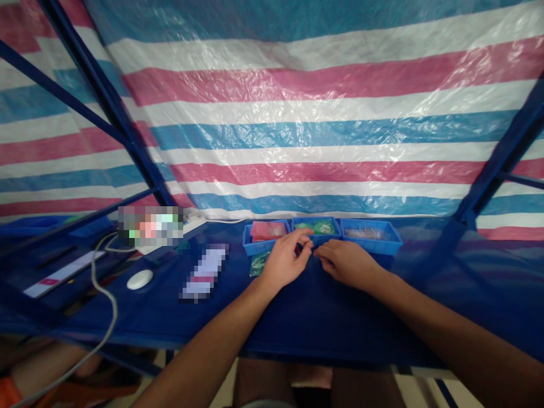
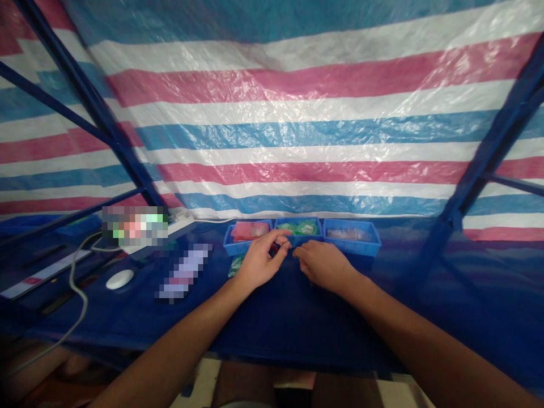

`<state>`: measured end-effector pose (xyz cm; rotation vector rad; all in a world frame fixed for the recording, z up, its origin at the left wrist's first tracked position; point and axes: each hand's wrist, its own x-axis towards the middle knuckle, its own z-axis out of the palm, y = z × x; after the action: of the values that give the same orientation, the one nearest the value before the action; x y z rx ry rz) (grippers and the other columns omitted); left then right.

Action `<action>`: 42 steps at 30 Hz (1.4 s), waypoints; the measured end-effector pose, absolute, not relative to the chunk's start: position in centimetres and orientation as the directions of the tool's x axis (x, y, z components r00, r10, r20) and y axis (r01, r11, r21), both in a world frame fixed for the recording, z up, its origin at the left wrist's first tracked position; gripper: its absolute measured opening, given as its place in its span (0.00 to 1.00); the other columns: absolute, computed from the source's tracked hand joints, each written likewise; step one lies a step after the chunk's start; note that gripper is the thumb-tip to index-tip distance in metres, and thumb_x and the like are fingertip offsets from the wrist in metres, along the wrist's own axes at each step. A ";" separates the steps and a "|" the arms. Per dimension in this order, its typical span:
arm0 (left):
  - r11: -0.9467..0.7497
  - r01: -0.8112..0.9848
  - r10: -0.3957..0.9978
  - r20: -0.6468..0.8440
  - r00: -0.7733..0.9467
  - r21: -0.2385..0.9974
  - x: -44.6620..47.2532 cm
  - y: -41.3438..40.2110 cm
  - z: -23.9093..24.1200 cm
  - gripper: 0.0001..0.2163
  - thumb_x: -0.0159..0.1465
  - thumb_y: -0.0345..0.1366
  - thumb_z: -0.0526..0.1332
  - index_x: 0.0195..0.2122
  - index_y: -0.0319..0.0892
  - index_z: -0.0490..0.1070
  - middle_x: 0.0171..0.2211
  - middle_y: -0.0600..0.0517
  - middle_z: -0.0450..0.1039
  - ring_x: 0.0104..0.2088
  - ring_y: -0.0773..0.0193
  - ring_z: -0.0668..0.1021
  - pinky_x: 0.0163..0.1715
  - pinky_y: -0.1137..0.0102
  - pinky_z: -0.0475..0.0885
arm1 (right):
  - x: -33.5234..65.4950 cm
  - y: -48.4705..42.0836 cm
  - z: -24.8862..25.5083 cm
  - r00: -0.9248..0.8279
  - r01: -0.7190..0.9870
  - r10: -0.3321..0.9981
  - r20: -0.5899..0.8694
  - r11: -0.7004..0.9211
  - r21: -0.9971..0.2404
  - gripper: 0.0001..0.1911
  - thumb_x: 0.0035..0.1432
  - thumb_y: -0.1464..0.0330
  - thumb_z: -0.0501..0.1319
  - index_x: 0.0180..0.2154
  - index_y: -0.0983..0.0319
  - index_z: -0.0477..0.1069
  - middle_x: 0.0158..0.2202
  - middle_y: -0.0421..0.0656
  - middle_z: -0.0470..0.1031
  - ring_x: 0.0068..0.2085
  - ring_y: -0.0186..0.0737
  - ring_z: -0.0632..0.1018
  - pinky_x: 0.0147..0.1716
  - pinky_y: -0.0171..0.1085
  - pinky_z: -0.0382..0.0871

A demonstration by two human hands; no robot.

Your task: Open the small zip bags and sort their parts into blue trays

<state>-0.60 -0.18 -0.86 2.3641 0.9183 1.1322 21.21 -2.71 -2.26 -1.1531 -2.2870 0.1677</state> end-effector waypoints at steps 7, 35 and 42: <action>-0.737 0.393 0.676 0.579 0.456 0.551 -0.5 -0.1 -0.9 0.13 0.71 0.35 0.61 0.56 0.43 0.74 0.45 0.47 0.83 0.45 0.58 0.84 0.51 0.64 0.79 | 21.3 -1.9 -3.2 -0.218 0.488 0.873 0.436 0.484 -0.726 0.08 0.63 0.66 0.65 0.43 0.55 0.80 0.37 0.42 0.85 0.35 0.45 0.84 0.40 0.44 0.78; -0.720 0.285 0.680 0.560 0.473 0.633 0.0 0.5 -2.0 0.15 0.61 0.27 0.65 0.49 0.42 0.73 0.37 0.52 0.80 0.37 0.65 0.82 0.42 0.70 0.78 | 19.4 -2.0 -3.9 -0.162 0.395 0.866 0.474 0.497 -0.773 0.15 0.57 0.72 0.63 0.48 0.58 0.72 0.34 0.38 0.78 0.33 0.38 0.79 0.37 0.39 0.73; -0.739 0.263 0.653 0.562 0.508 0.621 -0.3 0.3 -1.7 0.14 0.62 0.26 0.64 0.49 0.43 0.72 0.38 0.52 0.79 0.39 0.64 0.82 0.44 0.70 0.77 | 19.0 -2.7 -3.5 -0.190 0.419 0.832 0.521 0.549 -0.724 0.16 0.59 0.73 0.61 0.49 0.58 0.70 0.35 0.39 0.77 0.34 0.39 0.79 0.39 0.40 0.74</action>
<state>-0.34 0.34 -1.70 2.2923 0.7508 1.1339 19.00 -2.69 -3.48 -1.0327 -1.8092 0.5309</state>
